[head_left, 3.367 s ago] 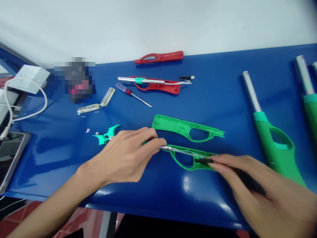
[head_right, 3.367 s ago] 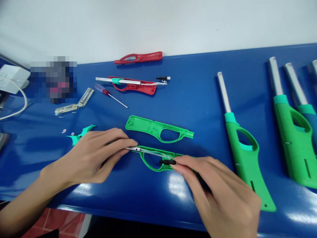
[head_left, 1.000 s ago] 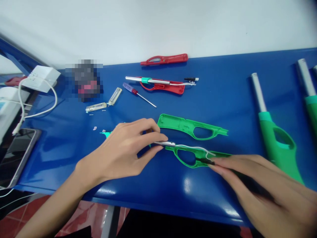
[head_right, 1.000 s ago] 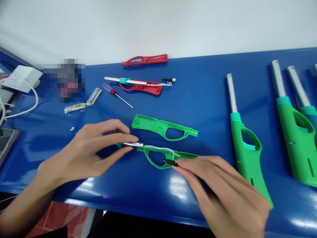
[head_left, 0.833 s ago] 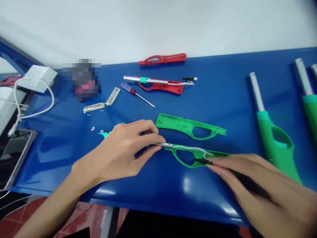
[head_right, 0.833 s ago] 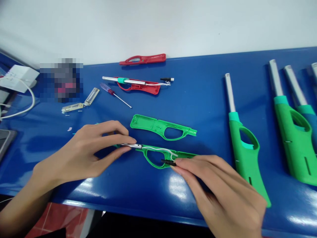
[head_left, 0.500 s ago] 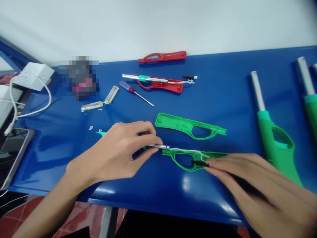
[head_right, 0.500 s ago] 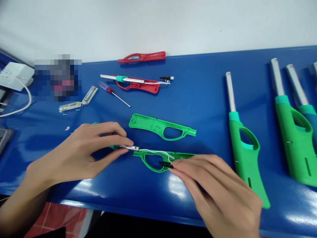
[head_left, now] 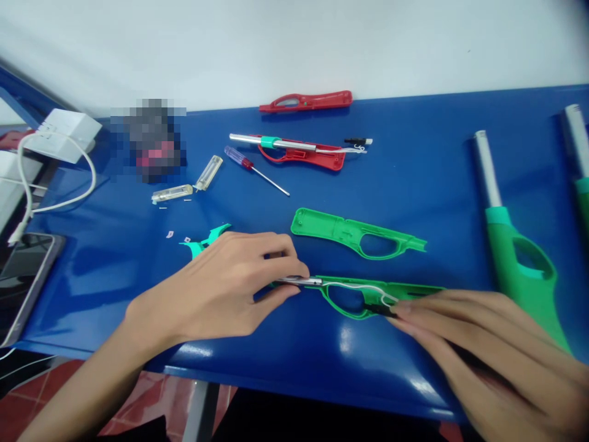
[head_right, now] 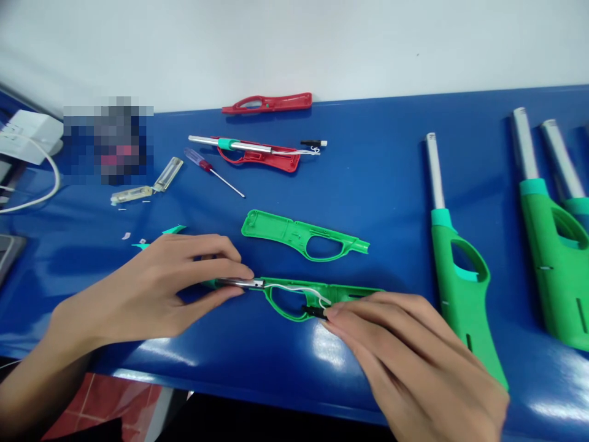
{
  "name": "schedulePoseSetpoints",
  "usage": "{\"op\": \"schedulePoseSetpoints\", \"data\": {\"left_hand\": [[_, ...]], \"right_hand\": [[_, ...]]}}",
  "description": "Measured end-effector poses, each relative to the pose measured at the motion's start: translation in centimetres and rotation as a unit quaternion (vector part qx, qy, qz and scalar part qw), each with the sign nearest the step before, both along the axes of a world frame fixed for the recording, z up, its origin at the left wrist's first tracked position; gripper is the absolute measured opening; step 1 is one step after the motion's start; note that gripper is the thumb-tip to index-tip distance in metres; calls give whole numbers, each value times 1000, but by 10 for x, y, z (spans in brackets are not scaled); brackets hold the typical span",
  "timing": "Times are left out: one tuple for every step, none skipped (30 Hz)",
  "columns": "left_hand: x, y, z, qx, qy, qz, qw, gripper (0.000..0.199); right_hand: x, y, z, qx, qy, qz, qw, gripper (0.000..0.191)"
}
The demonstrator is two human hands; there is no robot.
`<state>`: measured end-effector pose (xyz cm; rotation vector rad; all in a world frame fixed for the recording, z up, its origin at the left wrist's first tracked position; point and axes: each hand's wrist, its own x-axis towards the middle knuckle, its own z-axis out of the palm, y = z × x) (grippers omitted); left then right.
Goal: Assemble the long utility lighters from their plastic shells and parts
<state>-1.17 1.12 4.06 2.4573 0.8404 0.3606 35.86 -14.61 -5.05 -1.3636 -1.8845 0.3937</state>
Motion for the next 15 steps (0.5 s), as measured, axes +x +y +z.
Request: {"op": "schedulePoseSetpoints", "data": {"left_hand": [[0, 0, 0, 2, 0, 0, 1000, 18], [1, -1, 0, 3, -2, 1, 1000, 17], [2, -1, -1, 4, -5, 0, 1000, 17], [2, -1, -1, 10, -9, 1, 1000, 18], [3, -1, -1, 19, -15, 0, 1000, 19], [4, -1, -2, 31, -19, 0, 999, 20], [5, -1, -2, 43, -23, -1, 999, 21], [6, -1, -3, 53, -25, -4, 998, 21], [6, -1, -3, 60, -28, -7, 998, 22], [6, -1, -4, 62, -29, -10, 998, 23], [7, -1, -5, 60, -31, -11, 998, 23], [7, -1, -5, 57, -34, -11, 998, 23], [7, -1, -6, 52, -38, -10, 998, 23], [7, -1, -6, 47, -40, -7, 998, 22], [7, -1, -6, 41, -41, -4, 998, 21]], "right_hand": [[1, -1, -1, -2, -1, 1, 1000, 17], [1, -1, -1, -2, -1, 1, 1000, 17], [2, -1, 0, -3, -1, 1, 1000, 17], [2, 0, 1, -3, -1, 0, 1000, 17], [1, 1, 3, -4, 0, -1, 1000, 18], [1, 2, 5, -4, -1, -2, 1000, 18], [0, 3, 7, -5, -2, -3, 1000, 18], [0, 4, 9, -6, -4, -3, 1000, 19], [0, 6, 12, -6, -6, -3, 1000, 20], [1, 8, 16, -6, -9, -2, 1000, 21], [2, 12, 19, -5, -14, 2, 1000, 22], [3, 17, 23, -2, -22, 14, 1000, 23], [5, 22, 27, 2, -36, 38, 999, 24], [7, 28, 31, 9, -57, 72, 996, 26], [9, 34, 35, 20, -81, 113, 990, 28]]}}
